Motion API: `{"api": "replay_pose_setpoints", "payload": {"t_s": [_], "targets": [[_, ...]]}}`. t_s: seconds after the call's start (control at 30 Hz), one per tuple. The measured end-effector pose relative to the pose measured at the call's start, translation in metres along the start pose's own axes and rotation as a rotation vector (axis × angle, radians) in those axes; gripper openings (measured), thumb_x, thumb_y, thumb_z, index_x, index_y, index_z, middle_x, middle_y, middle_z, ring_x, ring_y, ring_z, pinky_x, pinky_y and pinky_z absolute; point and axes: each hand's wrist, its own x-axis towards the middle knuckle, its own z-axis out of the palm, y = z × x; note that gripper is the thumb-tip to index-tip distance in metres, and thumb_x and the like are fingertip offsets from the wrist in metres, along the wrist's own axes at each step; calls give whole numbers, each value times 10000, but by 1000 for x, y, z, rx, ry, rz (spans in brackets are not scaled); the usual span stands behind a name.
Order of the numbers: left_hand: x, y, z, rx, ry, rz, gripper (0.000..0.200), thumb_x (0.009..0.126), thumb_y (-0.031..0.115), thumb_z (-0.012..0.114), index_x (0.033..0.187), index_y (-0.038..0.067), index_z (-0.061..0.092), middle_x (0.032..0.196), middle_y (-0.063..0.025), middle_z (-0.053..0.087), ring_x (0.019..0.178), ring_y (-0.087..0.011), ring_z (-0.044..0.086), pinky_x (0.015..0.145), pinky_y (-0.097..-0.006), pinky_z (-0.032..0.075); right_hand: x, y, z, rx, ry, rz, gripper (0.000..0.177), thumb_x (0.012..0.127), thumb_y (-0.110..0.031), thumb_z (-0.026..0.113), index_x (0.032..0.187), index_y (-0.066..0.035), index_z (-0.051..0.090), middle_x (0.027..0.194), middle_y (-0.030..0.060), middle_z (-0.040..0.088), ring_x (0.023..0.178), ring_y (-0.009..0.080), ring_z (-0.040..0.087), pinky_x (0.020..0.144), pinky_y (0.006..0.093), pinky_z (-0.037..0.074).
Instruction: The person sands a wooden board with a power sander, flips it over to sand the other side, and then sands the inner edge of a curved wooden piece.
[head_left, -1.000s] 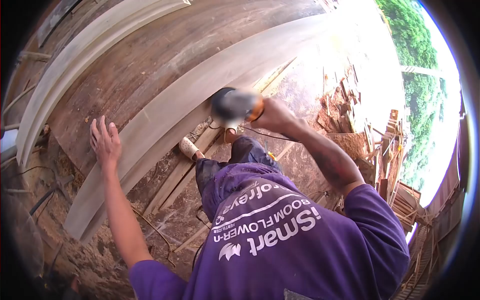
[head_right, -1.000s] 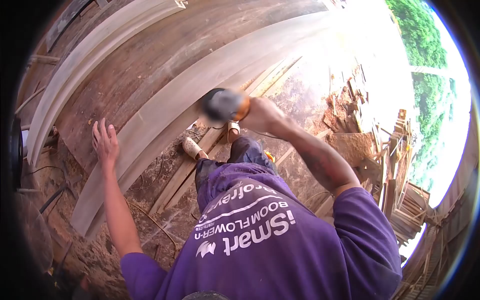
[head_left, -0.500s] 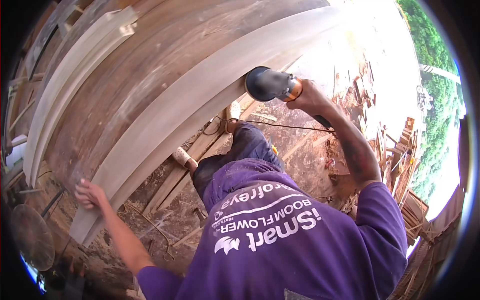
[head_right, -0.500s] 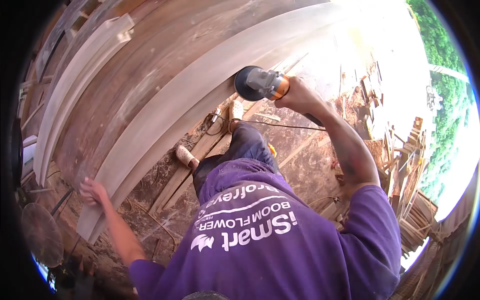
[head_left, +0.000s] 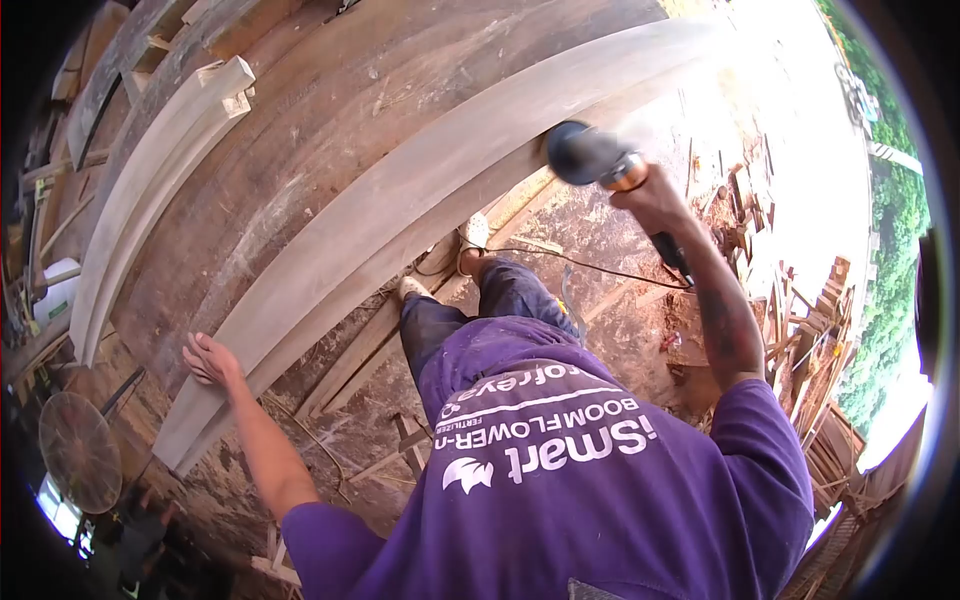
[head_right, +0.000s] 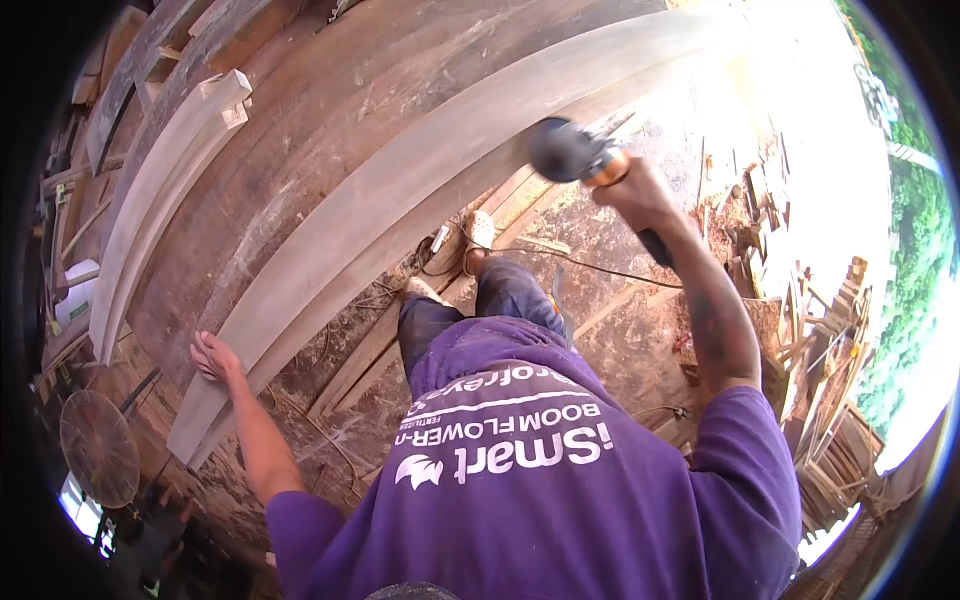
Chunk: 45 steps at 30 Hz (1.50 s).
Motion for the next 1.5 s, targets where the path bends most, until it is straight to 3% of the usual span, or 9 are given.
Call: {"api": "replay_pose_setpoints", "payload": {"t_s": [0.1,0.3,0.5,0.63,0.83,1.07,1.23,1.33,1.5], "targets": [[-2,4,-5,7,-8,9,569,1024,529,300,1468,219,475,1587,-84,320,1484,-248,236,1175,-516,120,-40,-52,40,-76,-107,-118,404,712,-197,755,1060,-10,668,773,125,684,687,213,674,671,335,562],[-2,1,1,34,0,33,508,1001,460,336,1388,235,577,1547,-78,401,1472,-238,277,1176,-513,115,-80,-119,110,-278,-219,-234,452,707,-334,802,1011,-19,691,821,167,712,732,257,702,708,374,567],[-5,3,2,30,-4,51,494,988,448,356,1350,230,611,1534,-88,416,1468,-259,281,1171,-534,112,-66,-83,92,-79,-48,-158,346,696,-125,766,994,7,648,780,83,683,698,162,647,663,328,535],[-6,8,5,-9,39,53,477,977,432,372,1328,235,628,1522,-95,430,1461,-272,291,1168,-538,119,-42,-52,68,27,54,32,266,664,-153,752,867,11,702,689,65,653,632,143,628,567,310,506],[-2,4,20,-24,100,58,482,962,456,381,1317,247,631,1508,-87,454,1453,-260,292,1163,-548,97,-60,-62,103,19,20,-140,281,686,-157,741,918,-1,711,720,81,681,655,144,645,598,300,519],[-5,12,7,-18,54,60,489,969,455,381,1329,233,625,1514,-99,441,1452,-274,303,1166,-554,113,-115,-138,159,-189,-136,-291,452,679,-252,762,1061,-23,685,830,208,701,755,321,700,742,403,553],[-3,7,14,-15,70,60,474,961,437,398,1325,238,628,1507,-96,452,1444,-279,317,1163,-566,112,-66,-68,126,-16,69,-221,400,693,-212,753,1036,-10,704,781,143,707,714,235,693,668,365,542],[-5,12,9,-3,58,39,468,958,422,397,1327,249,626,1505,-88,458,1442,-275,325,1161,-572,118,-66,-84,81,-84,128,-32,352,675,-193,738,959,12,700,681,94,655,586,172,620,560,341,499],[-4,12,12,22,73,20,462,956,418,395,1324,261,627,1497,-72,470,1435,-265,340,1160,-581,126,-50,-57,84,-15,171,6,331,663,-178,742,924,17,686,674,76,641,589,168,612,555,335,490]]}}
